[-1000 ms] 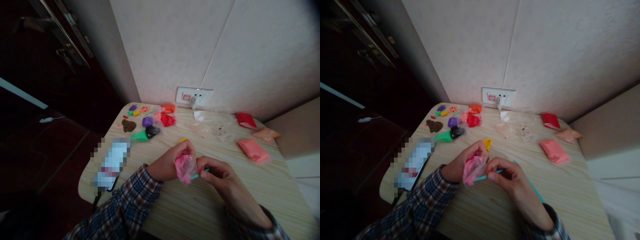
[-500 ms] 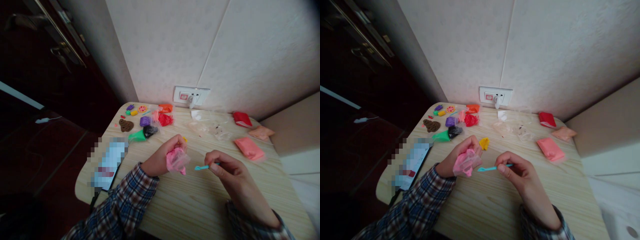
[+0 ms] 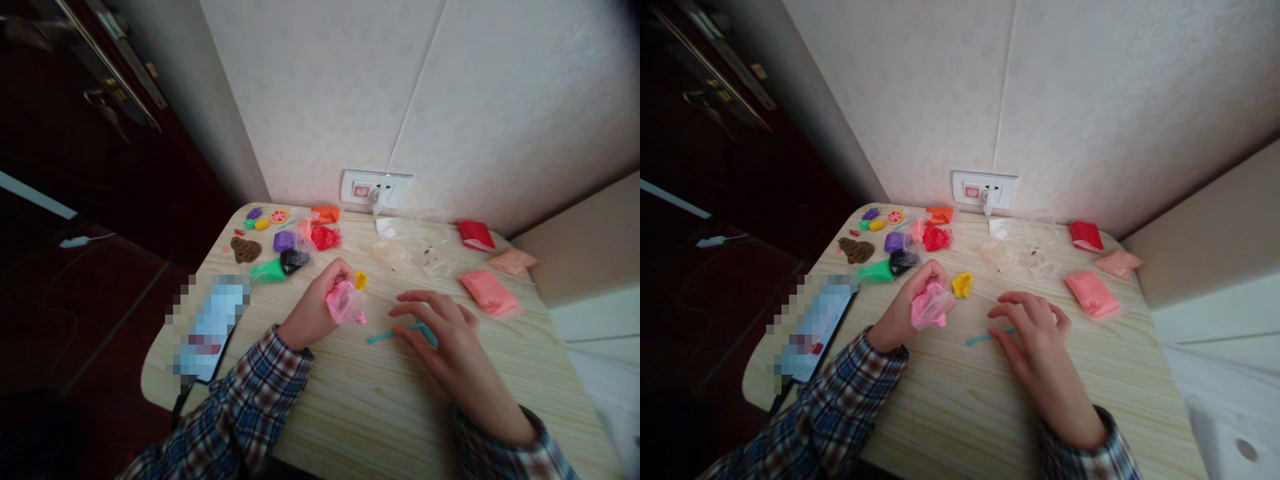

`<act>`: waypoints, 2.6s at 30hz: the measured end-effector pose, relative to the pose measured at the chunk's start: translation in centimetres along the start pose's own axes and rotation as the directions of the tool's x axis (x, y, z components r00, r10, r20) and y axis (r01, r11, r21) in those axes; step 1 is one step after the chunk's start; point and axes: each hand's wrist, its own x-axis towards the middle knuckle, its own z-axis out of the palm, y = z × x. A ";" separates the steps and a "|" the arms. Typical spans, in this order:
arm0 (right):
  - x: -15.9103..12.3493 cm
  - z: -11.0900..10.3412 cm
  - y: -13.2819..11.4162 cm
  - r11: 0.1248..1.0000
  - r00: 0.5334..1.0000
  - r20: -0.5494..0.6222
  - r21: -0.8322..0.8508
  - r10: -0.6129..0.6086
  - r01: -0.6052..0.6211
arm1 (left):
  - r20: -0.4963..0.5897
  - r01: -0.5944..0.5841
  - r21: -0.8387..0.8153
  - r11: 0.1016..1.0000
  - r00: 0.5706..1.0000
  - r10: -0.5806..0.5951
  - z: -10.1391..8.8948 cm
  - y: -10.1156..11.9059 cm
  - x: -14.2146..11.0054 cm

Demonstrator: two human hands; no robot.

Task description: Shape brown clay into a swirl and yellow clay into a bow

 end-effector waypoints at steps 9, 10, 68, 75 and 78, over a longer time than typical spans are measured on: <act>1.5 0.2 -5.4 0.939 0.996 -0.005 0.333 -0.085 0.082 | 0.019 -0.024 0.202 0.979 1.000 0.020 0.2 0.0 0.2; 1.5 0.3 -5.4 0.931 0.998 0.000 0.361 -0.068 0.064 | 0.019 -0.018 0.213 0.977 1.000 0.015 0.2 0.1 0.2; 1.2 1.8 -2.4 0.687 0.952 0.181 0.660 0.247 -0.304 | -0.041 -0.114 0.371 0.921 0.989 0.139 -0.8 0.3 0.4; 1.2 1.8 -2.5 0.694 0.950 0.157 0.651 0.272 -0.306 | -0.038 -0.102 0.352 0.930 0.992 0.123 -0.7 0.5 0.4; 1.2 1.8 -2.6 0.650 0.936 0.243 0.674 0.254 -0.351 | -0.041 -0.096 0.349 0.932 0.992 0.117 -0.7 0.5 0.4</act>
